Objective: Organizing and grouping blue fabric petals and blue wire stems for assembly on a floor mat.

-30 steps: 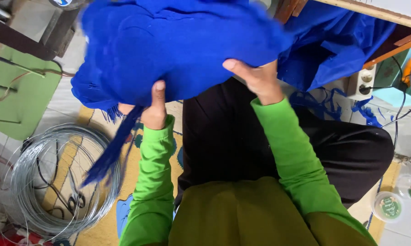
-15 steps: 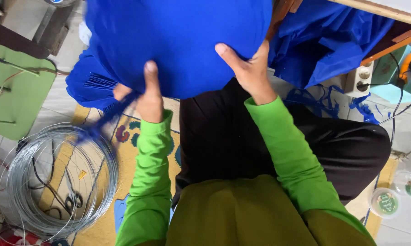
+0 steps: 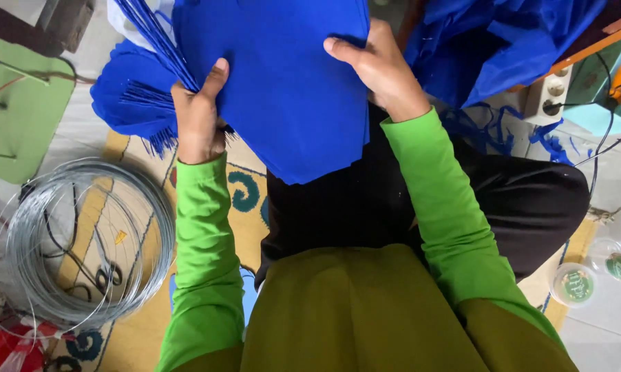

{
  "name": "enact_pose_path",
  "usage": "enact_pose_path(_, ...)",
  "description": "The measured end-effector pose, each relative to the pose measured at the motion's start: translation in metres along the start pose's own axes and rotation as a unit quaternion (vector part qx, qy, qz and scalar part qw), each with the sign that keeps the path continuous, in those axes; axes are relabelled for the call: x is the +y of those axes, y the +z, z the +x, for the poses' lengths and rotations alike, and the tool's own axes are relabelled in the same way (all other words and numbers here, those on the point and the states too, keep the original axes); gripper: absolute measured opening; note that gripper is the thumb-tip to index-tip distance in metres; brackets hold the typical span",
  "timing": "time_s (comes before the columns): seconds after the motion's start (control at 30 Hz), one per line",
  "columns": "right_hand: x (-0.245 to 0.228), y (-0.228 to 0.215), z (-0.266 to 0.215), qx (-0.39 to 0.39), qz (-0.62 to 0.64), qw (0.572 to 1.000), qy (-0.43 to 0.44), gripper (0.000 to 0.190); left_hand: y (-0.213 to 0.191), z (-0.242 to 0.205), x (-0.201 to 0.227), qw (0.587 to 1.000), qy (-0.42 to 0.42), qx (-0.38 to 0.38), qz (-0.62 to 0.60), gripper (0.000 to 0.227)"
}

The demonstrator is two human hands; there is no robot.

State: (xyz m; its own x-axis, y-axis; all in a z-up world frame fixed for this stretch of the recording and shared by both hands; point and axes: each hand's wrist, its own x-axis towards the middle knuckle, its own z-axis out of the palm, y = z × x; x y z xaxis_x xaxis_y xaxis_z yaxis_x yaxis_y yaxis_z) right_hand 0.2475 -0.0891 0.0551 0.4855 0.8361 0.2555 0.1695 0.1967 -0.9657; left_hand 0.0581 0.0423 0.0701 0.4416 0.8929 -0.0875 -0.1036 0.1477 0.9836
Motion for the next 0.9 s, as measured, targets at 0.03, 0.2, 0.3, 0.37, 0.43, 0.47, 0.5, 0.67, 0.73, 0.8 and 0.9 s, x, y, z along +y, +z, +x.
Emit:
enact_pose_path(0.03, 0.001, 0.001, -0.002, -0.001, 0.001, 1.0, 0.0, 0.019, -0.002, -0.002, -0.004, 1.0, 0.0, 0.001, 0.001, 0.019)
enact_pose_path(0.2, -0.012, 0.002, -0.012, -0.033, 0.123, 0.991, 0.043, 0.048, -0.003, -0.002, -0.02, 0.998, 0.067, 0.004, -0.014, 0.016)
enact_pose_path(0.3, 0.011, 0.002, -0.027, -0.089, 0.153, 0.982, 0.061, 0.025, 0.007, -0.016, -0.02, 0.991, 0.114, 0.01, -0.073, 0.03)
enact_pose_path(0.37, 0.03, 0.011, -0.039, -0.011, 0.151, 0.984, 0.091, 0.023, 0.01, -0.018, -0.026, 0.988, 0.118, 0.049, -0.085, 0.021)
enact_pose_path(0.43, 0.034, 0.014, -0.045, 0.067, 0.148, 0.979, 0.121, 0.026, 0.012, -0.023, -0.026, 0.984, 0.119, 0.09, -0.096, 0.013)
enact_pose_path(0.47, 0.029, 0.013, -0.044, 0.053, 0.139, 0.985, 0.092, 0.025, 0.012, -0.026, -0.022, 0.984, 0.133, 0.077, -0.094, 0.013)
enact_pose_path(0.5, 0.023, 0.011, -0.043, 0.04, 0.13, 0.989, 0.062, 0.024, 0.012, -0.029, -0.018, 0.983, 0.147, 0.064, -0.092, 0.014)
enact_pose_path(0.67, 0.013, 0.004, -0.044, 0.011, 0.129, 0.989, 0.071, 0.023, -0.011, -0.021, -0.056, 0.968, 0.16, 0.062, -0.18, 0.032)
enact_pose_path(0.73, 0.018, -0.002, -0.046, -0.004, 0.132, 0.988, 0.079, 0.023, -0.023, -0.017, -0.062, 0.965, 0.161, 0.044, -0.202, 0.045)
enact_pose_path(0.8, 0.023, -0.011, -0.049, -0.053, 0.133, 0.981, 0.129, 0.023, -0.025, -0.019, -0.035, 0.943, 0.019, 0.028, -0.332, 0.068)
enact_pose_path(0.9, -0.001, -0.016, -0.053, -0.095, 0.119, 0.973, 0.172, 0.025, -0.052, -0.004, -0.016, 0.934, -0.051, 0.077, -0.346, 0.1)
